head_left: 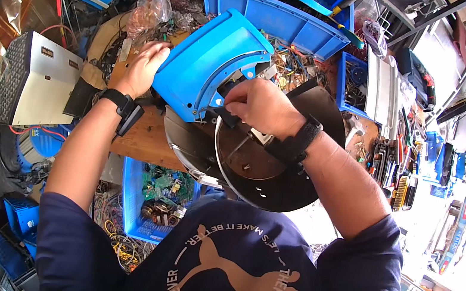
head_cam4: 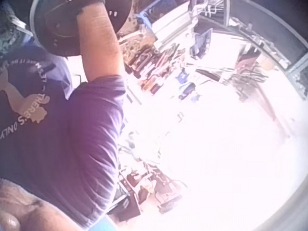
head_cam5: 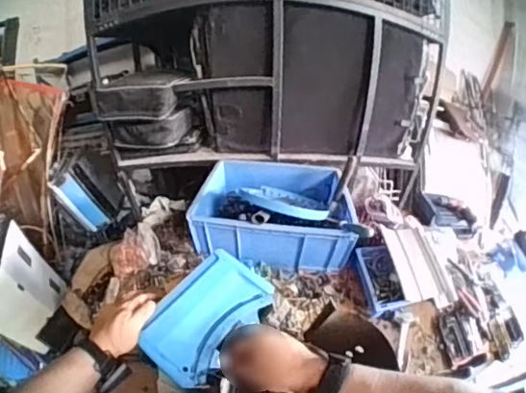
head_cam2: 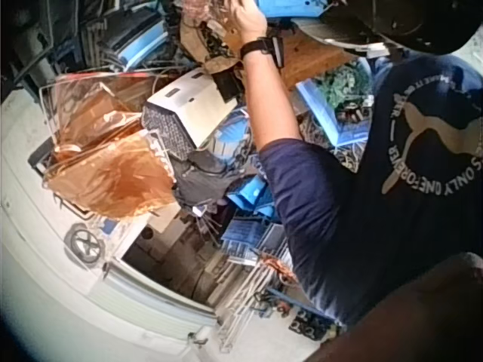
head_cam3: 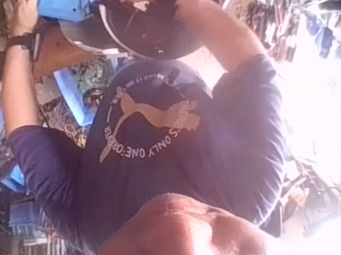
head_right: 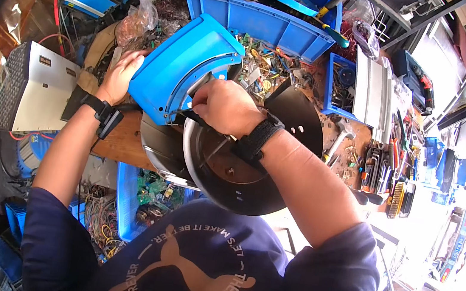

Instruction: The person assembles a blue plastic housing unit on a workbench. They attach a black circular component to the blue housing, then use a screwdriver to secure a metal plate to the assembly. The person manipulates wires and internal components within the housing throughout the process.

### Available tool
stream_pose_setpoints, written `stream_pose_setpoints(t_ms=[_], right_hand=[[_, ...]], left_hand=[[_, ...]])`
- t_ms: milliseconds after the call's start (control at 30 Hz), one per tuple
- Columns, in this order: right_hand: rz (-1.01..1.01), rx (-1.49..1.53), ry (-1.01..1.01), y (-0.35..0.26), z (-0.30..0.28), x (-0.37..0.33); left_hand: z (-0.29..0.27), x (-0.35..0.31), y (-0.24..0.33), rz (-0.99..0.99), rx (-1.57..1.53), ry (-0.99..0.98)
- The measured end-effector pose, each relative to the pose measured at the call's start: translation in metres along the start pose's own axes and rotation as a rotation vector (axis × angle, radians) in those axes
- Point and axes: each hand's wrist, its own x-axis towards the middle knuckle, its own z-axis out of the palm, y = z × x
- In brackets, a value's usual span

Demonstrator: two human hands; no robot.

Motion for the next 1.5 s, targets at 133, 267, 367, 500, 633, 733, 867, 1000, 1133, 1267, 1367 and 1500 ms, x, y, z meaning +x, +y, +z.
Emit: stream_pose_setpoints(t_ms=[133, 267, 367, 500, 633, 733, 867, 1000, 1133, 1267, 1367, 1500], right_hand=[[-0.115, -0.16, -0.052, -0.004, -0.004, 0.002], [0.039, 0.074, -0.132, -0.013, -0.014, 0.006], [0.124, 0.152, -0.173, -0.018, -0.018, 0.004], [0.112, 0.124, -0.137, -0.018, -0.017, 0.001], [0.039, 0.026, -0.062, -0.019, -0.013, 0.005], [0.014, -0.051, -0.055, -0.023, -0.008, 0.008], [-0.071, -0.142, -0.026, -0.018, -0.003, 0.01], [-0.074, -0.175, 0.003, -0.014, -0.006, 0.006], [-0.003, -0.115, -0.008, -0.016, -0.008, 0.006], [-0.033, -0.175, -0.009, -0.013, -0.004, 0.008], [-0.025, -0.188, -0.013, -0.013, -0.004, 0.007], [-0.006, -0.205, -0.038, -0.017, -0.005, 0.007]], left_hand=[[0.0, 0.0, -0.007, -0.014, 0.001, 0.007], [0.0, 0.001, -0.007, -0.041, 0.026, -0.008], [0.001, 0.001, -0.004, -0.052, 0.001, 0.001], [0.0, -0.001, 0.002, -0.037, 0.017, 0.032], [0.004, 0.001, -0.007, 0.033, 0.036, 0.045], [0.004, 0.001, -0.014, 0.048, 0.017, 0.037], [0.004, 0.001, -0.013, 0.038, 0.032, 0.045], [0.0, -0.003, 0.008, -0.005, 0.027, 0.027], [0.002, -0.003, 0.002, -0.011, 0.011, 0.042], [0.004, -0.002, -0.006, 0.001, -0.019, 0.049], [0.005, -0.001, -0.008, 0.002, -0.037, 0.048], [0.005, 0.0, -0.008, 0.014, -0.033, 0.039]])
